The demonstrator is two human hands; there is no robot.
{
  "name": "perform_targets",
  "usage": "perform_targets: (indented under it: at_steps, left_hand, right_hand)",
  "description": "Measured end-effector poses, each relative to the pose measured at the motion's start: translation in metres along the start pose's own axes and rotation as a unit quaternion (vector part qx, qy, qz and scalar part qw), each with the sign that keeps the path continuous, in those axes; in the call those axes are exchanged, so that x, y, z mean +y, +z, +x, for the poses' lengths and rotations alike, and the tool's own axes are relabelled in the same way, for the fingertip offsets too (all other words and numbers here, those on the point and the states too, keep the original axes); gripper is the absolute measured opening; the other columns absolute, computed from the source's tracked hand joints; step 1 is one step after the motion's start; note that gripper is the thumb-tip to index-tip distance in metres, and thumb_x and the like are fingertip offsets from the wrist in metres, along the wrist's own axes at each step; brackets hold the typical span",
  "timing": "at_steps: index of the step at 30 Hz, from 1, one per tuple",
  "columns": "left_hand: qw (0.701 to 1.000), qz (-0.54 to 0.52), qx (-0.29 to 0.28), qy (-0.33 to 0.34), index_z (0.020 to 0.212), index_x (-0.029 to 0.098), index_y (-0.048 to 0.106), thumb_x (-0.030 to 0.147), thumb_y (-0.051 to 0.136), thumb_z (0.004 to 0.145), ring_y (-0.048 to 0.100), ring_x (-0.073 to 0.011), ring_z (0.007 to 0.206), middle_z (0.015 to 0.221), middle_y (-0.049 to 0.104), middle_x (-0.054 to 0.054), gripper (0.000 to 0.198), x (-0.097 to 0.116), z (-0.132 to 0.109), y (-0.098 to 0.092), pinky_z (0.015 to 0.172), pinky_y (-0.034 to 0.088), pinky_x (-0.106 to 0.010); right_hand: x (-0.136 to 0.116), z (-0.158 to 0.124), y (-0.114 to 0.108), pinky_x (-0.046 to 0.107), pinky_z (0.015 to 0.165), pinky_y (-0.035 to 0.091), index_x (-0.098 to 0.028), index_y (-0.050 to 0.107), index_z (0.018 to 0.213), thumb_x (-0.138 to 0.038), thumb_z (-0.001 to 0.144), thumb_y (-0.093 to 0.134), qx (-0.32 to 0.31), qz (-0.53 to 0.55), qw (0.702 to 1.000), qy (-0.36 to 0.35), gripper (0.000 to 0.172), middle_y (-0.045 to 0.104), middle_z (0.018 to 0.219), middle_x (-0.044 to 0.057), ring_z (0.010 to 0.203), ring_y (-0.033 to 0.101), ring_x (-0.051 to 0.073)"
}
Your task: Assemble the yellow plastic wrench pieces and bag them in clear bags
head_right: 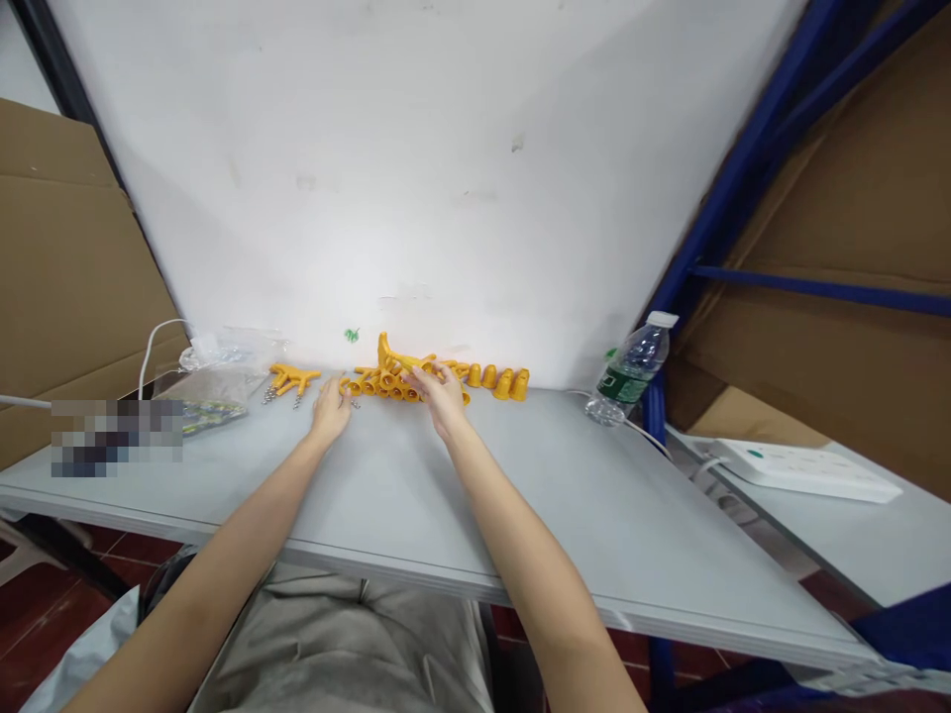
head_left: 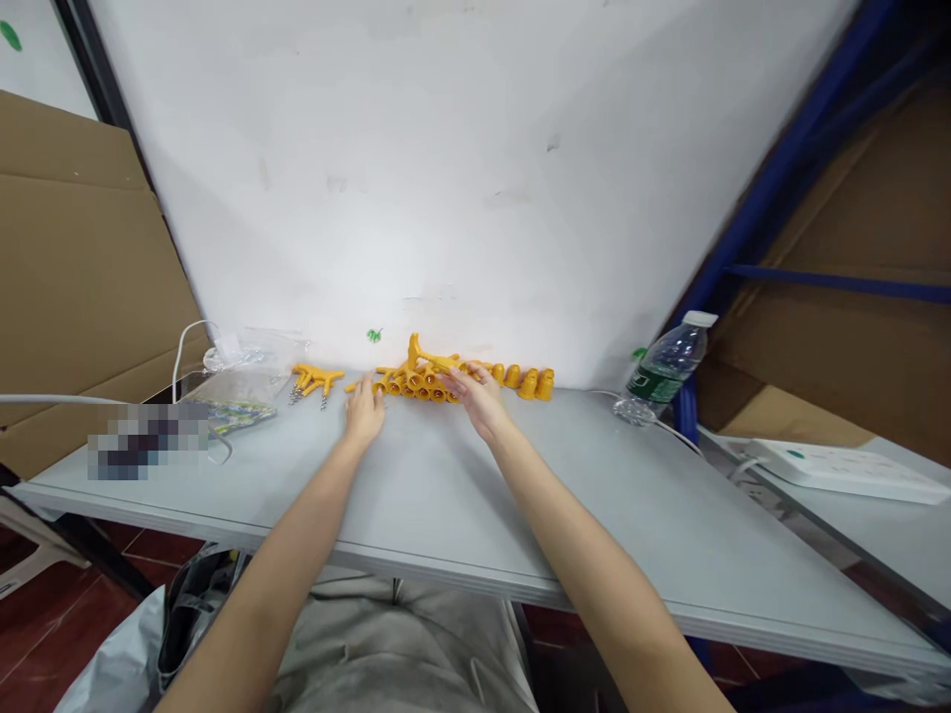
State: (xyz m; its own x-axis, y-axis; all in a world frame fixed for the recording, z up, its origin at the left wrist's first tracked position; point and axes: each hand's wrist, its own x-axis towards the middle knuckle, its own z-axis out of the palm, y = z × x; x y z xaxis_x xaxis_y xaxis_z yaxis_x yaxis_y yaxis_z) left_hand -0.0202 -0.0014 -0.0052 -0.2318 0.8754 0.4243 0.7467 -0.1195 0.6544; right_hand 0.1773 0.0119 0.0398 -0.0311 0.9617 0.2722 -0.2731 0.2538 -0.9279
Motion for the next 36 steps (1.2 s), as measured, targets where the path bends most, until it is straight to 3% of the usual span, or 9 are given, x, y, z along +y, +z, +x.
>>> perform_targets:
  at_steps: [4,8,12,17,20,24,27,31,36]
  left_hand:
    - [0.984,0.126,-0.114,-0.044,0.128,0.027,0.054,0.006,0.038,0.084,0.031,-0.0253,0.142,0.15,0.042,-0.008,0.05,-0.013,0.002,0.002,0.112,0.027,-0.055]
    - [0.973,0.177,-0.144,-0.047,0.122,0.028,0.057,0.012,0.039,0.087,0.036,-0.0265,0.138,0.14,0.052,-0.01,0.042,-0.017,0.0,0.002,0.108,0.028,-0.059]
    - [0.968,0.21,-0.126,-0.051,0.114,0.025,0.059,0.024,0.044,0.09,0.037,-0.0285,0.134,0.138,0.05,-0.014,0.029,-0.013,-0.002,-0.001,0.105,0.029,-0.059]
    - [0.965,0.232,-0.116,-0.039,0.108,0.02,0.06,0.029,0.049,0.089,0.028,-0.0301,0.139,0.146,0.041,-0.016,0.023,-0.01,-0.003,-0.002,0.108,0.023,-0.059]
    - [0.967,0.222,-0.118,-0.03,0.106,0.018,0.06,0.031,0.049,0.09,0.032,-0.0308,0.137,0.141,0.045,-0.017,0.024,-0.008,-0.005,0.001,0.108,0.024,-0.057]
    - [0.969,0.196,-0.147,-0.024,0.109,0.02,0.058,0.031,0.045,0.091,0.041,-0.0306,0.13,0.131,0.054,-0.016,0.026,-0.006,-0.008,0.007,0.11,0.018,-0.061]
    - [0.969,0.181,-0.168,-0.022,0.114,0.02,0.056,0.031,0.043,0.091,0.042,-0.0308,0.13,0.131,0.054,-0.016,0.028,-0.004,-0.01,0.009,0.11,0.015,-0.064]
    - [0.969,0.172,-0.179,-0.015,0.116,0.02,0.054,0.03,0.039,0.093,0.041,-0.0304,0.132,0.134,0.053,-0.016,0.03,-0.003,-0.012,0.01,0.111,0.013,-0.065]
    - [0.975,0.151,-0.162,-0.01,0.124,0.021,0.051,0.017,0.035,0.09,0.041,-0.0278,0.133,0.136,0.052,-0.015,0.037,-0.001,-0.012,0.009,0.113,0.016,-0.062]
  right_hand:
    - [0.01,0.016,0.021,0.038,0.089,0.051,-0.023,0.054,0.109,-0.04,0.072,0.068,0.05,-0.138,0.984,-0.099,0.043,0.063,0.117,0.009,0.1,0.065,0.021]
    - [0.024,0.03,0.048,0.041,0.096,0.047,-0.022,0.052,0.125,-0.027,0.083,0.052,-0.032,-0.315,0.932,-0.175,0.042,0.057,0.132,0.01,0.113,0.058,0.024]
    - [0.039,0.042,0.068,0.038,0.106,0.038,-0.018,0.048,0.133,-0.008,0.086,0.036,-0.137,-0.49,0.829,-0.232,0.049,0.048,0.143,0.011,0.131,0.045,0.021]
    - [0.05,0.047,0.078,0.046,0.11,0.028,-0.016,0.05,0.133,-0.003,0.088,0.032,-0.191,-0.689,0.675,-0.179,0.049,0.047,0.144,0.015,0.125,0.051,0.026]
    - [0.054,0.046,0.081,0.056,0.112,0.018,-0.016,0.05,0.134,-0.007,0.09,0.035,-0.18,-0.739,0.635,-0.134,0.047,0.048,0.144,0.017,0.128,0.048,0.029]
    - [0.049,0.053,0.084,0.065,0.113,0.005,-0.019,0.038,0.145,-0.021,0.089,0.049,-0.198,-0.743,0.635,-0.079,0.056,0.03,0.156,0.014,0.145,0.022,0.032]
    - [0.036,0.063,0.074,0.067,0.112,0.005,-0.023,0.027,0.151,-0.037,0.088,0.053,-0.194,-0.707,0.676,-0.07,0.069,0.016,0.161,0.011,0.147,0.011,0.033]
    - [0.017,0.074,0.031,0.069,0.11,0.007,-0.017,0.029,0.149,-0.032,0.091,0.041,-0.034,-0.669,0.728,-0.145,0.061,0.017,0.16,0.015,0.147,0.011,0.033]
    - [0.019,0.068,-0.049,0.073,0.107,0.006,-0.008,0.03,0.146,-0.024,0.088,0.037,0.187,-0.652,0.728,-0.1,0.061,0.016,0.158,0.022,0.146,0.01,0.035]
